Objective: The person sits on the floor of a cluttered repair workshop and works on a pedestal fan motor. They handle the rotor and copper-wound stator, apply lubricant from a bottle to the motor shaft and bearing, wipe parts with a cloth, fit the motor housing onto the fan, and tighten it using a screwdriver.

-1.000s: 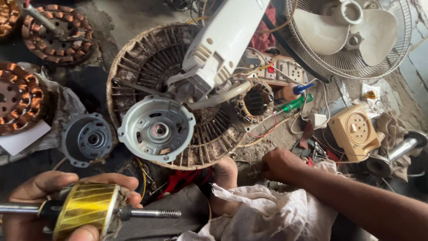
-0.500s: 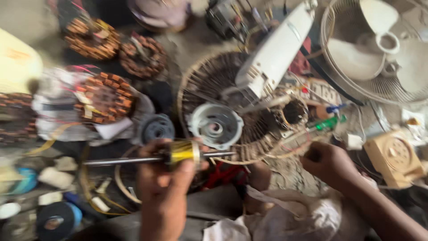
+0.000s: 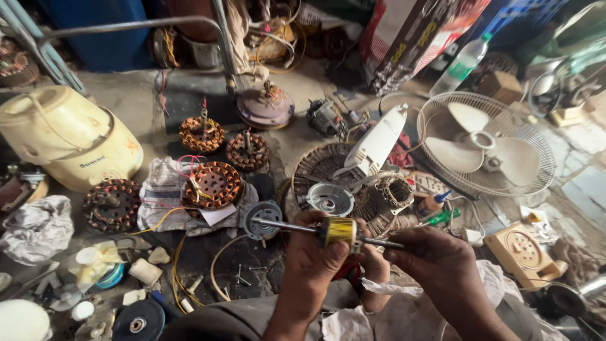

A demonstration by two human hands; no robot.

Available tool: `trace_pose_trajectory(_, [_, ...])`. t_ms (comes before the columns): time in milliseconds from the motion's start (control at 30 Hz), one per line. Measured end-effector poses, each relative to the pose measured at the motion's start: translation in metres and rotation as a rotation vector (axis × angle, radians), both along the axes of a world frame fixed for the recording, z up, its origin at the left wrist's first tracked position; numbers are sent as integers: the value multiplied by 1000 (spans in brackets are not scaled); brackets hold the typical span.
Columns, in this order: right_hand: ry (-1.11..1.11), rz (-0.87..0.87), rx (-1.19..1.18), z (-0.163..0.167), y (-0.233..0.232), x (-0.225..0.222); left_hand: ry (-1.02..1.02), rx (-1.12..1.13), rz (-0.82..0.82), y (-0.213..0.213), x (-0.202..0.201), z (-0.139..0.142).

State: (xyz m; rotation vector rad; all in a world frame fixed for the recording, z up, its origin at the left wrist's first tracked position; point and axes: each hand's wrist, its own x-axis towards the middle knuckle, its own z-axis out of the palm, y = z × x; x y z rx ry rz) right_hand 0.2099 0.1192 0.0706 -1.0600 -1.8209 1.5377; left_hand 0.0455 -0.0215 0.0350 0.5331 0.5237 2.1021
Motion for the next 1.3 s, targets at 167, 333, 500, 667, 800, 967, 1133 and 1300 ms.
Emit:
trace_pose_trajectory(167, [-78,-87,94,23,-27,-1,48,9,24,-8,4,6])
trace_pose_trajectory(333, [-124,-123,202,38,-30,8,44,58,72,-9,-2,10])
trace_pose_trajectory(500, [-206,-85,225,35,-25,2,74,55,81,-9,0,5])
trace_pose_trajectory(667, [-144,-3,252,29,-16,-4,100,10,55,-5,-4,-5])
trace_pose_trajectory(800, [-231,21,301,17,-17,-8,145,-17,67,-6,-5,-13])
trace_pose_trajectory(967, [-81,19,139,-5,-15,-15,99,-46,32,-4,-3,-19])
trace_pose_trajectory(1133, [-100,48,98,-11,-5,-21,53,-29,41,-3,-6,-22])
trace_pose_trajectory(1300, [-177,60,180,-2,-5,-28,56,-10,53,-2,-7,-24])
